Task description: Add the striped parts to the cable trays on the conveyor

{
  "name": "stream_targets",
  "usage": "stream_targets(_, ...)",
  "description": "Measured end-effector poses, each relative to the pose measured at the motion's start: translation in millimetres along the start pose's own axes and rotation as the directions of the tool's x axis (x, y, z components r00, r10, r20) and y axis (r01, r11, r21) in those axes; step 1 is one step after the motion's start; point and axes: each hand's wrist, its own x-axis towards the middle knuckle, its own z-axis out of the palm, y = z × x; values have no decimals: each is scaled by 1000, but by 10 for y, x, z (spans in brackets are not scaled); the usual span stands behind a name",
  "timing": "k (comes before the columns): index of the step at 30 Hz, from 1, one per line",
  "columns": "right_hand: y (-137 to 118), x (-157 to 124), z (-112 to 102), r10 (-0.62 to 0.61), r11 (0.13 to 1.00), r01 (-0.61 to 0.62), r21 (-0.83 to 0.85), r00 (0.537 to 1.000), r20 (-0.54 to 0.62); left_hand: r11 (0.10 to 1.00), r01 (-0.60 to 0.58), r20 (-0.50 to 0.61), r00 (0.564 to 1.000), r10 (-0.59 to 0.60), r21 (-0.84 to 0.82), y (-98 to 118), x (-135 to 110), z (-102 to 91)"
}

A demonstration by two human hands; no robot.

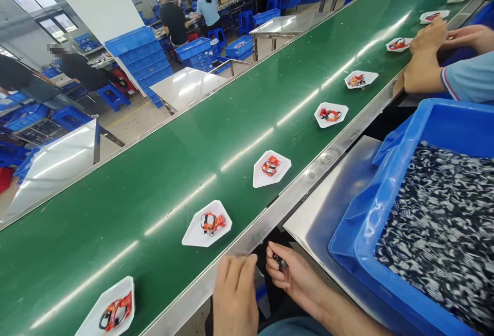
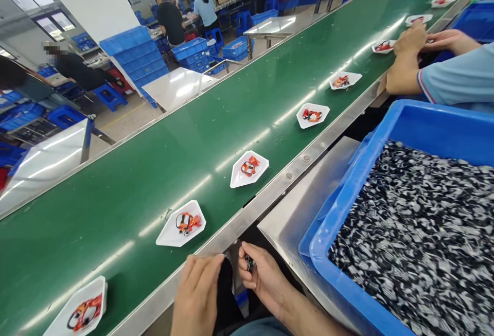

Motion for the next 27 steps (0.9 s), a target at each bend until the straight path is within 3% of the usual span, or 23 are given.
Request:
stream_targets(5, 34, -22, -18, 5, 1000, -5, 5, 999, 46, 999, 26, 63, 998, -24, -26, 288, 56, 100)
stream_targets(9, 34, -17, -28, -9, 1000, 11, -23, 997, 77, 999, 25, 66, 998, -22, -36, 334, 123, 96)
stream_targets(13, 39, -28, -27, -17, 999, 22, -49, 995, 100, 999, 45, 4, 999, -45, -2, 170, 230, 92)
stream_targets(17, 30, -68, 5, -9, 997, 16, -81, 996, 83, 991, 129, -54, 990, -127, 20, -93, 497, 64)
stream_targets(21, -8, -90, 24, -30, 994, 39, -104, 997, 77, 974, 154, 25, 987, -161, 164, -254, 864, 90)
stream_targets(27, -43, -66, -22, -51, 995, 60, -79, 993, 108, 916, 155, 113, 971, -210, 371, -352, 1221, 313)
